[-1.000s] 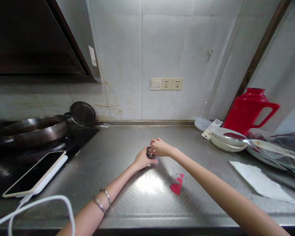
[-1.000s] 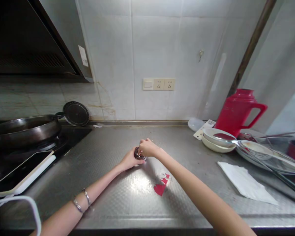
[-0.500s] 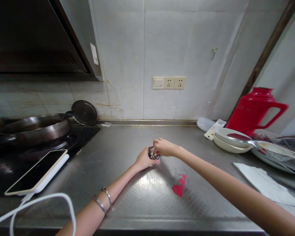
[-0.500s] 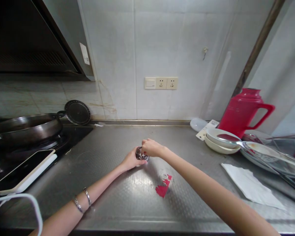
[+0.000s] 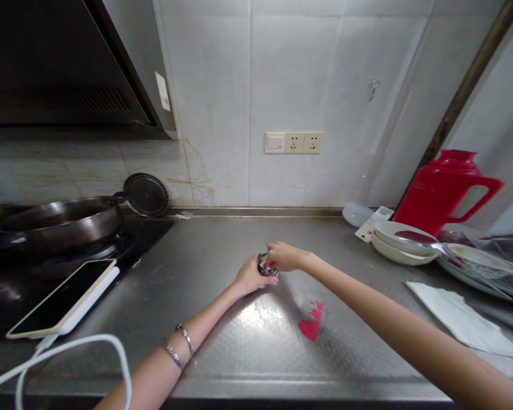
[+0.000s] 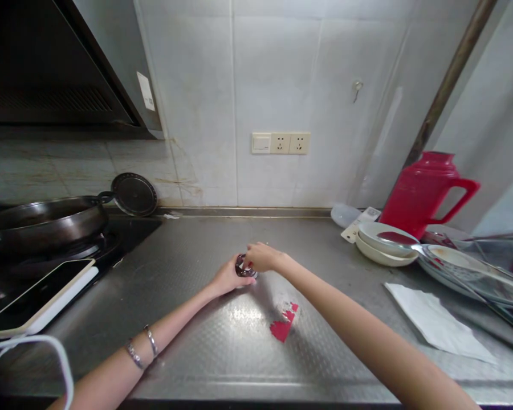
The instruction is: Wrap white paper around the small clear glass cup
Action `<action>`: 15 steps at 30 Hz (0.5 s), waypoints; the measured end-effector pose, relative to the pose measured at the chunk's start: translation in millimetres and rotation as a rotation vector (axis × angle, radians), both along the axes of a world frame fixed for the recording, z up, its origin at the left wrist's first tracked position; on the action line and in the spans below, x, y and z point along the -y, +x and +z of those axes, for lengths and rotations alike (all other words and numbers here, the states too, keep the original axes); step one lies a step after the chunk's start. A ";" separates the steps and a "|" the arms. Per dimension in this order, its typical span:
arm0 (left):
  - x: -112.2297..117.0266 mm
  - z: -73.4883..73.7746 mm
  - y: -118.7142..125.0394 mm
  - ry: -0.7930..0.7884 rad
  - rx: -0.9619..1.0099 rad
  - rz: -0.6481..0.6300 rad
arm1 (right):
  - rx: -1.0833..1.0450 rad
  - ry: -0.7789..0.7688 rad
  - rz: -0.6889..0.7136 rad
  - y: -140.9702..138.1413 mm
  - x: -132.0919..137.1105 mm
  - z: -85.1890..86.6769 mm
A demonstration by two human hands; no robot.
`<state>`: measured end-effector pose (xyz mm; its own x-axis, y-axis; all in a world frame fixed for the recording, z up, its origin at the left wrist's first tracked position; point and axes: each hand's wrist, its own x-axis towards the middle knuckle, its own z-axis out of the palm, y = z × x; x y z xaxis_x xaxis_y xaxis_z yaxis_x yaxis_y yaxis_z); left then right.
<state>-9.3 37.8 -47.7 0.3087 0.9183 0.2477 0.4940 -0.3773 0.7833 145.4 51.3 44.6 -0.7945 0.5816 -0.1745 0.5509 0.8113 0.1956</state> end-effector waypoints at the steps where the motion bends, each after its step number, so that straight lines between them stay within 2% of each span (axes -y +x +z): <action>1: 0.2 0.1 0.2 0.000 0.001 0.002 | 0.008 0.011 0.016 0.5 0.8 1.0; 4: 1.1 1.5 0.8 -0.002 0.007 0.004 | 0.035 0.019 -0.002 0.2 3.3 5.3; 10: 1.5 4.2 1.6 -0.009 0.010 0.015 | 0.066 -0.020 -0.161 -9.5 5.1 9.9; 15: 2.4 4.2 2.2 0.009 -0.007 0.027 | 0.029 -0.107 -0.259 -17.9 6.9 11.3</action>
